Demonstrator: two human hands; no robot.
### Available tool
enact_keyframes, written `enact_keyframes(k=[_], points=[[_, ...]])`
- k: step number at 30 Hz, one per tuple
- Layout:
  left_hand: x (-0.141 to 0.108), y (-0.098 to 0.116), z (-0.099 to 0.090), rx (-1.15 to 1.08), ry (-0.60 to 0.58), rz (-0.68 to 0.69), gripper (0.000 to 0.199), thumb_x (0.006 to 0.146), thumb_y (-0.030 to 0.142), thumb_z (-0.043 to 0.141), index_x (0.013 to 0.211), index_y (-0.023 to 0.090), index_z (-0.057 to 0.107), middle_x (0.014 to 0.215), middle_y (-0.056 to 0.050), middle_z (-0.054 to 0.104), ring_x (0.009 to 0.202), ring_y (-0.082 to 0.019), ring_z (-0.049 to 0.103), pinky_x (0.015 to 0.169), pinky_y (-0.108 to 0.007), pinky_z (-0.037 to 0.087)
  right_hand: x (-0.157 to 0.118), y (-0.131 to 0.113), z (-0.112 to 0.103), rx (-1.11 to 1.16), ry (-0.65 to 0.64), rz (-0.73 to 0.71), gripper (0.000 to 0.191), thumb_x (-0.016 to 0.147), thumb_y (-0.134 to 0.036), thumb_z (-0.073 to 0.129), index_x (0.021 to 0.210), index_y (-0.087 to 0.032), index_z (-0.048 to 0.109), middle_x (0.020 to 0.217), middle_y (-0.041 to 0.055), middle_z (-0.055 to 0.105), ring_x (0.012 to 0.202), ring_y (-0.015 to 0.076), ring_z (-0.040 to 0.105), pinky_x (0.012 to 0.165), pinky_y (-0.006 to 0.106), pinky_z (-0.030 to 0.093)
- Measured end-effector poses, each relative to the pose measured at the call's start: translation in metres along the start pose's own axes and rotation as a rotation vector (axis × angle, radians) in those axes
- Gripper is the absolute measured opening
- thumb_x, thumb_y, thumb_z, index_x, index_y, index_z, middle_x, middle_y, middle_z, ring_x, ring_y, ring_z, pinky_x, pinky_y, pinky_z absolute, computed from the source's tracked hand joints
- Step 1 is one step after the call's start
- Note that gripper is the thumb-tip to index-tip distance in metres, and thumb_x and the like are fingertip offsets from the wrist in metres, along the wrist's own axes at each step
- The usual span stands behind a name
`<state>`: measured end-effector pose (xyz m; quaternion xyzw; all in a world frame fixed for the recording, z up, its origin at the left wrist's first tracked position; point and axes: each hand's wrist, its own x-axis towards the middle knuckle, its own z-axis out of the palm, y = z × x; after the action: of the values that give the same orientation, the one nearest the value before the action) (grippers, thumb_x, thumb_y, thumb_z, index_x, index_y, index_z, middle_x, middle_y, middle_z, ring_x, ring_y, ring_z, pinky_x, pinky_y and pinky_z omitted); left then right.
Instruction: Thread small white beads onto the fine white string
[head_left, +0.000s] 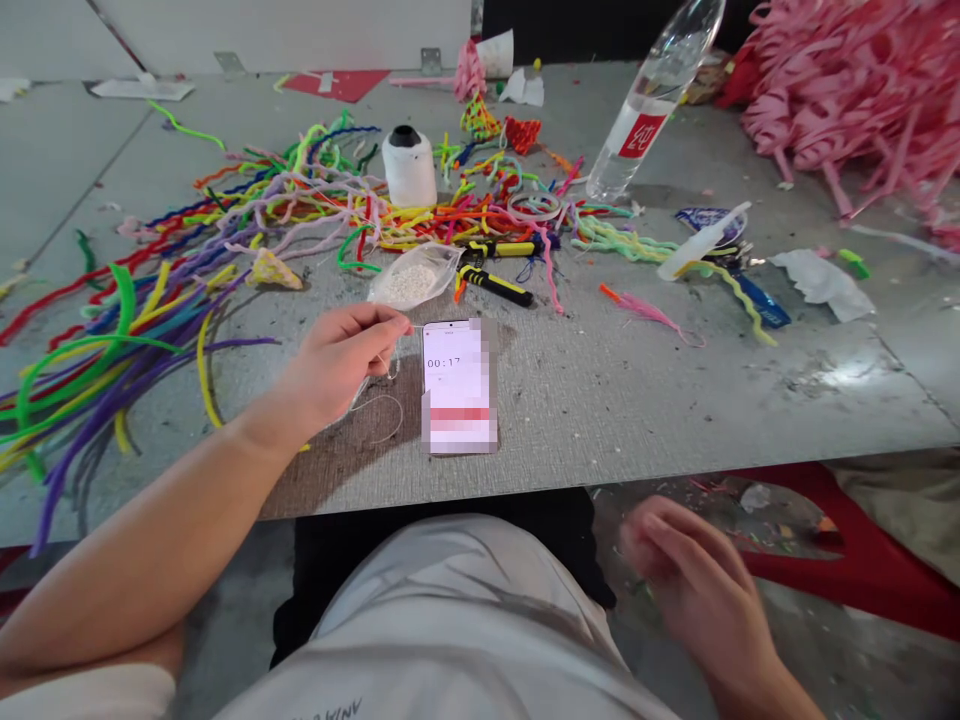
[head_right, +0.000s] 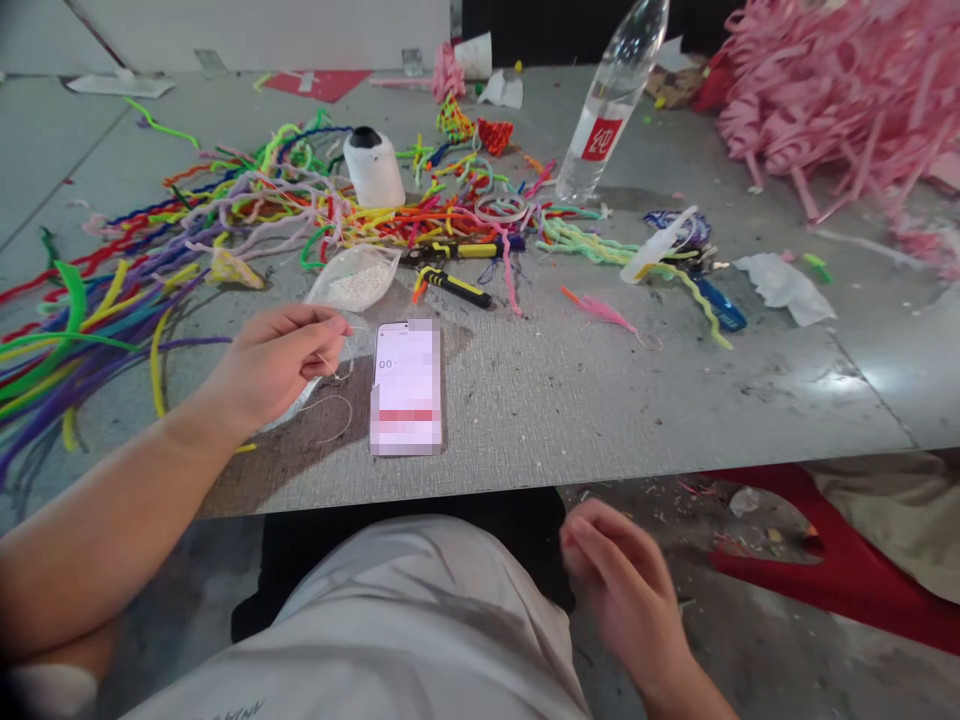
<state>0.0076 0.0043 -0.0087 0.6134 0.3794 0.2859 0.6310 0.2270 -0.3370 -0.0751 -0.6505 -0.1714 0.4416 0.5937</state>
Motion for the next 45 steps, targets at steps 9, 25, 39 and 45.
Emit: enact_keyframes(k=[9, 25, 39, 45], points=[[-0.001, -0.001, -0.002, 0.068, -0.002, -0.006, 0.018, 0.080, 0.041, 0.084, 0.080, 0.024, 0.078, 0.056, 0.004, 0.043, 0.054, -0.011, 0.036, 0.052, -0.029, 0.026, 0.063, -0.037, -0.026, -1.077, 0.014, -0.727, 0.022, 0.100, -0.042, 0.072, 0.102, -0.024, 0.085, 0.061, -0.0023, 0.065, 0.050, 0.0135, 0.059, 0.055, 0.026, 0.050], [-0.001, -0.003, -0.004, 0.059, -0.012, 0.002, 0.018, 0.083, 0.043, 0.085, 0.081, 0.026, 0.079, 0.057, 0.002, 0.046, 0.053, -0.012, 0.036, 0.052, -0.031, 0.025, 0.062, -0.038, -0.018, -1.168, -0.042, -0.708, 0.031, 0.105, -0.048, 0.066, 0.115, -0.022, 0.079, 0.064, -0.0016, 0.066, 0.054, 0.0167, 0.065, 0.056, 0.030, 0.047], [-0.002, -0.002, -0.004, 0.065, -0.021, 0.002, 0.019, 0.083, 0.044, 0.084, 0.081, 0.026, 0.079, 0.057, 0.003, 0.044, 0.053, -0.012, 0.037, 0.053, -0.031, 0.025, 0.082, -0.044, 0.027, -0.956, -0.063, -0.592, 0.018, 0.099, -0.040, 0.068, 0.092, -0.025, 0.076, 0.064, 0.0006, 0.071, 0.055, 0.0164, 0.060, 0.058, 0.031, 0.042], [-0.001, -0.004, -0.006, 0.079, -0.033, 0.009, 0.020, 0.086, 0.044, 0.081, 0.083, 0.024, 0.078, 0.058, 0.003, 0.045, 0.053, -0.011, 0.037, 0.051, -0.030, 0.026, 0.085, -0.076, 0.039, 0.007, -0.158, 0.013, 0.019, 0.084, -0.037, 0.063, 0.075, -0.029, 0.049, 0.063, -0.0054, 0.034, 0.050, 0.0126, 0.022, 0.043, 0.028, 0.018]])
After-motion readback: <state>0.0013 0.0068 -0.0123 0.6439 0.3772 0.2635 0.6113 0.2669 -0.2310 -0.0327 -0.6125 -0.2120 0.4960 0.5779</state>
